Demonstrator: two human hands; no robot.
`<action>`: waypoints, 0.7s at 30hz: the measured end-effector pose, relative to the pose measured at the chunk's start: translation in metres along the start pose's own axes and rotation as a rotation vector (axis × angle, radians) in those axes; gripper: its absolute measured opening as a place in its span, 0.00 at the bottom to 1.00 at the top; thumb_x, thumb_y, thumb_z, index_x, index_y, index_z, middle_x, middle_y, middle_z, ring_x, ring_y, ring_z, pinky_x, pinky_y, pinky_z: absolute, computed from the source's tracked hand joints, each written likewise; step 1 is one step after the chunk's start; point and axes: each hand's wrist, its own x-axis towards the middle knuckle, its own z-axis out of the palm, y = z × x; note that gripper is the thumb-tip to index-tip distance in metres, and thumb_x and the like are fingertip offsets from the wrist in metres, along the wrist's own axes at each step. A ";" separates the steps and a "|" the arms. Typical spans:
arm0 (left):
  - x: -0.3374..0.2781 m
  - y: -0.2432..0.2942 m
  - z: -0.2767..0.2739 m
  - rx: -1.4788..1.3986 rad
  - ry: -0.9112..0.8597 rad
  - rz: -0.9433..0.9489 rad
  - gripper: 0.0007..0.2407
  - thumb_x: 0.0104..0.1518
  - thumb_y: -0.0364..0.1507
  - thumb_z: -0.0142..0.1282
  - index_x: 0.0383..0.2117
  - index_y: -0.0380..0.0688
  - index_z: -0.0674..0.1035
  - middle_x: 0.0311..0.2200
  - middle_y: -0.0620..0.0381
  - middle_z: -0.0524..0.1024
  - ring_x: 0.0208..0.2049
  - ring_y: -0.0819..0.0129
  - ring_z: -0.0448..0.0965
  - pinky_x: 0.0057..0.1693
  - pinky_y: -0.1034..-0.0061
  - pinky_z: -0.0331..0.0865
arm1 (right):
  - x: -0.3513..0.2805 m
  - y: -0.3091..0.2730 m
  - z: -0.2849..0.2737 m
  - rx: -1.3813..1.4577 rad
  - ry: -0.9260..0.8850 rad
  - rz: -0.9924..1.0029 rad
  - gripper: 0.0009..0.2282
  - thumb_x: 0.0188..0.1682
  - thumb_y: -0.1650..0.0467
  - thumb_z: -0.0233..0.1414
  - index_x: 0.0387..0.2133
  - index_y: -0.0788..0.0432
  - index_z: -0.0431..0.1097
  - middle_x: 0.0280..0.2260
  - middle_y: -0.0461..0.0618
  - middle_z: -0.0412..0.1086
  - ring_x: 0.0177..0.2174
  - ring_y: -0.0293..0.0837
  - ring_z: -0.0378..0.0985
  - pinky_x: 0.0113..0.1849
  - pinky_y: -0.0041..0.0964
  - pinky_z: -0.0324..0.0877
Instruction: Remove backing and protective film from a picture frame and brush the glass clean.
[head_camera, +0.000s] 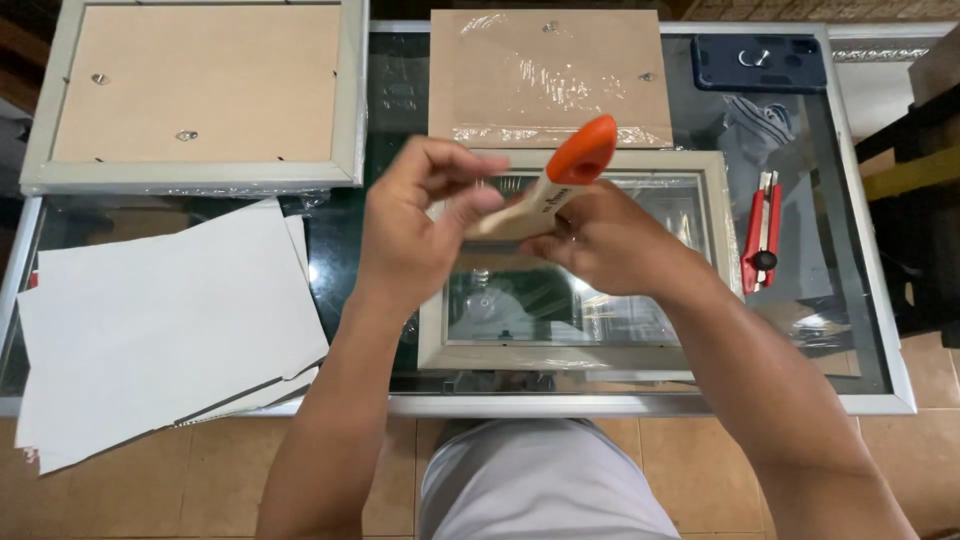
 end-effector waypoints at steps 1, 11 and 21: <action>0.004 -0.020 -0.001 -0.098 0.098 -0.041 0.10 0.65 0.39 0.56 0.42 0.47 0.78 0.40 0.59 0.83 0.43 0.73 0.84 0.48 0.77 0.78 | 0.003 0.005 0.002 0.148 0.051 -0.050 0.12 0.46 0.77 0.58 0.43 0.68 0.74 0.38 0.65 0.77 0.42 0.64 0.81 0.47 0.56 0.72; 0.011 -0.153 0.003 0.448 0.139 -0.288 0.13 0.54 0.15 0.58 0.41 0.46 0.85 0.42 0.51 0.82 0.46 0.46 0.81 0.53 0.55 0.72 | 0.036 0.047 0.054 -0.370 0.257 -0.282 0.21 0.36 0.80 0.63 0.44 0.50 0.77 0.40 0.46 0.79 0.43 0.55 0.80 0.45 0.49 0.71; 0.002 -0.167 0.006 0.385 0.198 -0.189 0.11 0.58 0.17 0.57 0.43 0.45 0.84 0.43 0.53 0.81 0.45 0.49 0.81 0.54 0.59 0.73 | -0.047 -0.007 0.025 0.499 -0.071 -0.041 0.15 0.39 0.79 0.59 0.42 0.63 0.77 0.39 0.61 0.81 0.38 0.59 0.84 0.41 0.55 0.79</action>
